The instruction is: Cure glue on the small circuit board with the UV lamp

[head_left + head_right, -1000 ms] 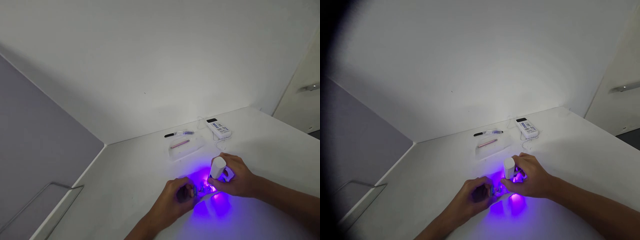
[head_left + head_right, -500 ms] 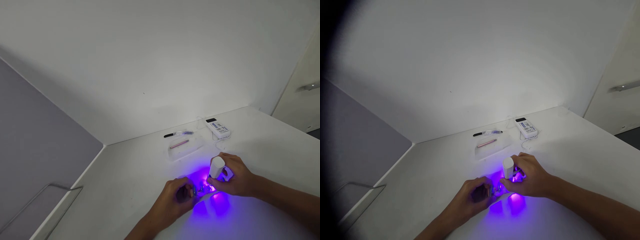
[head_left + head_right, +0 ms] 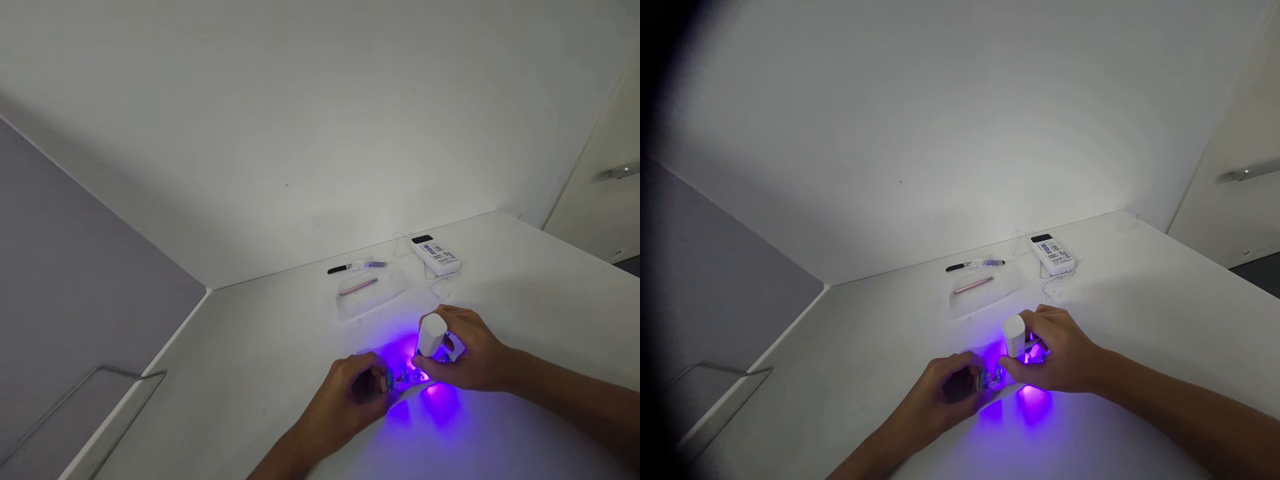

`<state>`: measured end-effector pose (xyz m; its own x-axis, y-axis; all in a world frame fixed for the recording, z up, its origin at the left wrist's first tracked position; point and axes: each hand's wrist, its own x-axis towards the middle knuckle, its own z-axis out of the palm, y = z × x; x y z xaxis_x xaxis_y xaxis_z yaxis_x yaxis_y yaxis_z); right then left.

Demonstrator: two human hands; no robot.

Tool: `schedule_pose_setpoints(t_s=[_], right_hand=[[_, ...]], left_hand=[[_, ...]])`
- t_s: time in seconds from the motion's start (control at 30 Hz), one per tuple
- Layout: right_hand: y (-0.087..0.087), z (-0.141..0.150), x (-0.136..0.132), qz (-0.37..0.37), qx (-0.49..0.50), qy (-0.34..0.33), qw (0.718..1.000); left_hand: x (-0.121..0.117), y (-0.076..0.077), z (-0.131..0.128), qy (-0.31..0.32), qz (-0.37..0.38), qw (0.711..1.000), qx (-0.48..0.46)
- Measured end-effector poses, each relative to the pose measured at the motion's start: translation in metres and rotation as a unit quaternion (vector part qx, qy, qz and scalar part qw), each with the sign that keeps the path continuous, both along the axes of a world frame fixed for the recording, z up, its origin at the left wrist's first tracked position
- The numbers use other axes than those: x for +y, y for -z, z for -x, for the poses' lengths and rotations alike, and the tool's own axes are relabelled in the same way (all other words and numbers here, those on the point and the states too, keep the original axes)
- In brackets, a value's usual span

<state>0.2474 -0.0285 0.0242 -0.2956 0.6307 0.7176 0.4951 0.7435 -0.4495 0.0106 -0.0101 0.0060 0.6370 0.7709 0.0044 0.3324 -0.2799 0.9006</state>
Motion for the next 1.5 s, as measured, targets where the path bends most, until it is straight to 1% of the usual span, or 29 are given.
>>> schedule_pose_setpoints(t_s=[0.23, 0.77, 1.07, 1.27, 1.5], right_hand=[[0.0001, -0.0009, -0.0003, 0.01, -0.013, 0.007, 1.0], [-0.0005, -0.0003, -0.0001, -0.012, -0.011, -0.002, 1.0], [-0.0004, -0.0004, 0.0001, -0.012, -0.024, -0.002, 1.0], [-0.0005, -0.0022, -0.0019, 0.012, -0.03, -0.011, 0.999], [0.0001, -0.0023, -0.0011, 0.015, -0.027, -0.013, 0.999]], left_hand=[[-0.0009, -0.0014, 0.0002, 0.0, 0.0, 1.0, 0.008], [-0.0012, -0.0027, -0.0005, 0.003, 0.009, 1.0, 0.009], [0.0001, -0.0015, -0.0002, 0.002, -0.007, 1.0, 0.014], [-0.0006, -0.0045, -0.0016, 0.004, -0.016, 1.0, 0.014], [-0.0015, -0.0052, -0.0024, 0.001, -0.02, 1.0, 0.014]])
